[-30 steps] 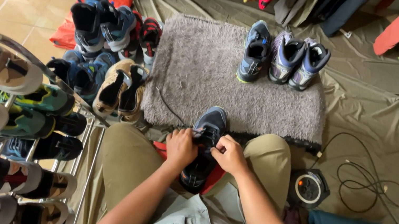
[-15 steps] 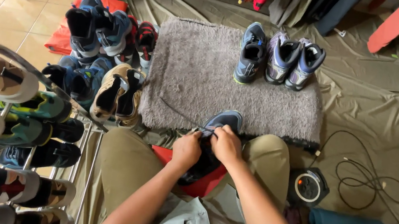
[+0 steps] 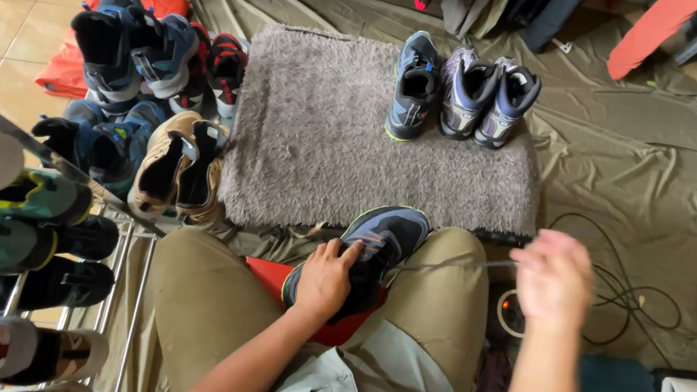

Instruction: Lacing and unlacing various pairs of sneakers while seated on the floor.

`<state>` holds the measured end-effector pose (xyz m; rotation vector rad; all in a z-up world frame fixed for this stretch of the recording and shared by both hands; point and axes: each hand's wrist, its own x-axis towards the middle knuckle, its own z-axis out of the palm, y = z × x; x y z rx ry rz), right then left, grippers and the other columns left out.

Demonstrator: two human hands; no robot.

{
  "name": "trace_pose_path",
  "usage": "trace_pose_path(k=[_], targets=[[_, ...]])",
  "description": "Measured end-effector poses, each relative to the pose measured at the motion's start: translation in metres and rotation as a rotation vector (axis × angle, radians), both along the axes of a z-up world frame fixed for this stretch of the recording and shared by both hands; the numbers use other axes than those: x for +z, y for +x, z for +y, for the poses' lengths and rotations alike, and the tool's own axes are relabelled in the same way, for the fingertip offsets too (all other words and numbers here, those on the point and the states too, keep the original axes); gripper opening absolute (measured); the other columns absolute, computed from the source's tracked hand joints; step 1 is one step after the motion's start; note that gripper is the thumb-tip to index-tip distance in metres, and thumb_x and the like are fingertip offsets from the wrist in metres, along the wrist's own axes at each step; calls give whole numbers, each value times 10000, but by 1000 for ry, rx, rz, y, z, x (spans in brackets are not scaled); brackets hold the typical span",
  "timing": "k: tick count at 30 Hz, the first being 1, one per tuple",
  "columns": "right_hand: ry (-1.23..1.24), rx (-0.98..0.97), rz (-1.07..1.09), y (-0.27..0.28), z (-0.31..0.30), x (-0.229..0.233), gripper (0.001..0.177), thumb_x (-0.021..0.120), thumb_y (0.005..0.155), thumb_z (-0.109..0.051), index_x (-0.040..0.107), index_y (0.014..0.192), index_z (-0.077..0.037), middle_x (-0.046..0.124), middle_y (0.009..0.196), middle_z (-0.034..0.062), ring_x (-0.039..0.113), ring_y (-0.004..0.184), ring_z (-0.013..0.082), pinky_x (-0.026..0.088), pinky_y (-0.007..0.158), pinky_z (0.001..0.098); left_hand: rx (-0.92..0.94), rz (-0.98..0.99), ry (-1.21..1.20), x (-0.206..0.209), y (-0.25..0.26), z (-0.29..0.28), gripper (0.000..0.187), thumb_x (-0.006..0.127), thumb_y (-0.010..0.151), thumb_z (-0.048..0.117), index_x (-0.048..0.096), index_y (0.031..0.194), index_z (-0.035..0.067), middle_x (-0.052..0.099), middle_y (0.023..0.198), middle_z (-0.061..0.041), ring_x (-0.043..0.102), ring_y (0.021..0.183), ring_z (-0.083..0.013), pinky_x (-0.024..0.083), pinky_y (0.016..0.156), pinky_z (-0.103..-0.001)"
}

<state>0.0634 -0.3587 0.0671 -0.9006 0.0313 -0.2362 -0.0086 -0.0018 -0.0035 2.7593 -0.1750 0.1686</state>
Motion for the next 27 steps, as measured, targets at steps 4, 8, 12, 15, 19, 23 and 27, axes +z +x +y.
trace_pose_path(k=[4,8,12,15,19,23,27], targets=[[2,-44,-97,-19,-44,33,110,654,1078,-162,714,1129,-85,720,950,57,631,721,127,544,694,309,20,-112,-134,8,-1,-5,551,568,809,60,651,1341,180,589,1162,-151,594,943,-368,511,810,-459],[-143,-319,32,-27,-42,55,57,641,1084,-152,665,1122,-118,618,871,14,507,662,88,444,636,248,30,-159,-189,7,-1,-5,514,583,804,48,684,1295,165,624,1160,-142,611,927,-374,514,809,-455],[-390,-306,42,-23,-6,74,86,597,1098,-141,678,1125,-129,531,706,-56,402,559,5,341,513,162,31,-175,-281,13,-2,-1,534,602,766,9,695,1271,155,647,1179,-133,621,968,-361,511,854,-439],[-791,-288,129,-12,17,52,131,655,1053,-99,733,1157,-119,653,822,126,598,604,117,548,555,280,58,-4,-204,13,0,0,512,712,764,92,633,1236,273,593,1169,-33,631,1081,-272,539,890,-360],[-945,-113,69,-6,66,23,223,661,974,-3,772,1153,-75,707,863,189,661,592,185,560,552,323,46,-32,-276,19,1,2,363,729,755,110,616,1056,278,583,1115,24,612,1053,-235,535,886,-354],[-1170,99,-114,-15,127,39,183,722,921,-42,788,1080,-103,744,889,121,692,640,210,573,579,330,54,-64,-404,25,2,6,321,725,726,45,594,955,230,590,1044,2,619,1008,-266,548,859,-389],[-1318,255,-349,2,158,-16,69,701,952,-70,755,986,-96,678,893,107,684,821,320,568,749,407,93,-86,-482,23,0,9,255,735,705,24,600,869,165,623,1092,10,639,1044,-265,591,835,-415]])
